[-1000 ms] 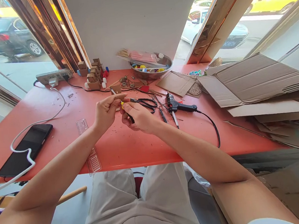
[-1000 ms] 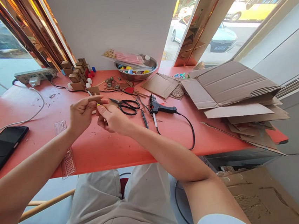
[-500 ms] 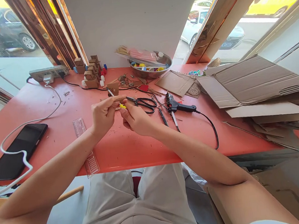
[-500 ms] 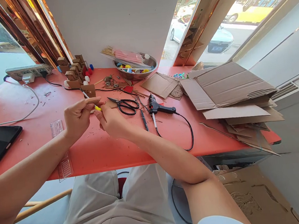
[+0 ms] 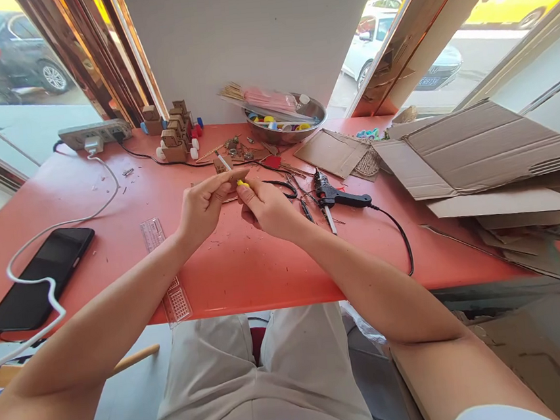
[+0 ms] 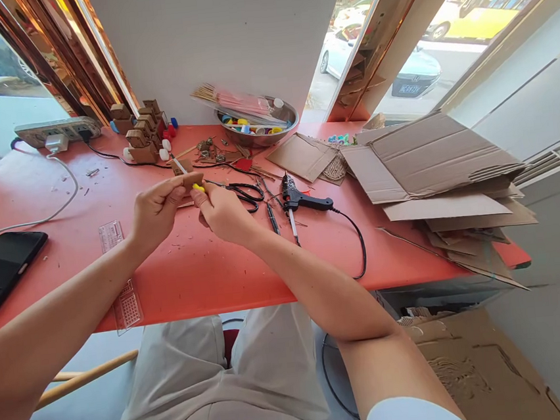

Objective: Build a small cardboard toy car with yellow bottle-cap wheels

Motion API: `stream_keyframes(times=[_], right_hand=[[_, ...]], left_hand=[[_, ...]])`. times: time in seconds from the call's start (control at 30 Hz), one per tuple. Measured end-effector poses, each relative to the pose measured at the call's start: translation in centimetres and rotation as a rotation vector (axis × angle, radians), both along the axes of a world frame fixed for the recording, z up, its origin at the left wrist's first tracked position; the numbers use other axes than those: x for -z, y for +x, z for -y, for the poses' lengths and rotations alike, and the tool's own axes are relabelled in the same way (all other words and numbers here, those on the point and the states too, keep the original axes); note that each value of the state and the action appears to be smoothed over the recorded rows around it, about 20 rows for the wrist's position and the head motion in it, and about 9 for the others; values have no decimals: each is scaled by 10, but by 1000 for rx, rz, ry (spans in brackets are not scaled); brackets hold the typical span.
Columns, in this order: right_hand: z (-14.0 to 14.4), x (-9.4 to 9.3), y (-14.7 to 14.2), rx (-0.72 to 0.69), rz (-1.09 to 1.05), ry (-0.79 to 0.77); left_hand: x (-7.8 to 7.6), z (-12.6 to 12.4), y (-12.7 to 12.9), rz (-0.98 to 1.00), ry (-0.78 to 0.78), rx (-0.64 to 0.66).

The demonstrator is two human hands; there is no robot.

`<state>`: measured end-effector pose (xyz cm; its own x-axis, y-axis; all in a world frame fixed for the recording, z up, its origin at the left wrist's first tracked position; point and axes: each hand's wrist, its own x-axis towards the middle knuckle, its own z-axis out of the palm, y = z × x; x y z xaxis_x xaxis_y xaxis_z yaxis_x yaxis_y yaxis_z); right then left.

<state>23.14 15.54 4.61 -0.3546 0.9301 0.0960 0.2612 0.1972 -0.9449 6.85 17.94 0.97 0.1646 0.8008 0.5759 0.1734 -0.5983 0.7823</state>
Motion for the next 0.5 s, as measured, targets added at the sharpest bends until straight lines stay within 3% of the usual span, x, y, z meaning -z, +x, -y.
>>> stream_keyframes(times=[0.2, 0.5], right_hand=[[7, -1, -5, 51, 83, 52], [13, -5, -6, -164, -133, -271]], left_hand=[[-5, 2, 1, -101, 51, -98], [-6, 9, 0, -102, 93, -145]])
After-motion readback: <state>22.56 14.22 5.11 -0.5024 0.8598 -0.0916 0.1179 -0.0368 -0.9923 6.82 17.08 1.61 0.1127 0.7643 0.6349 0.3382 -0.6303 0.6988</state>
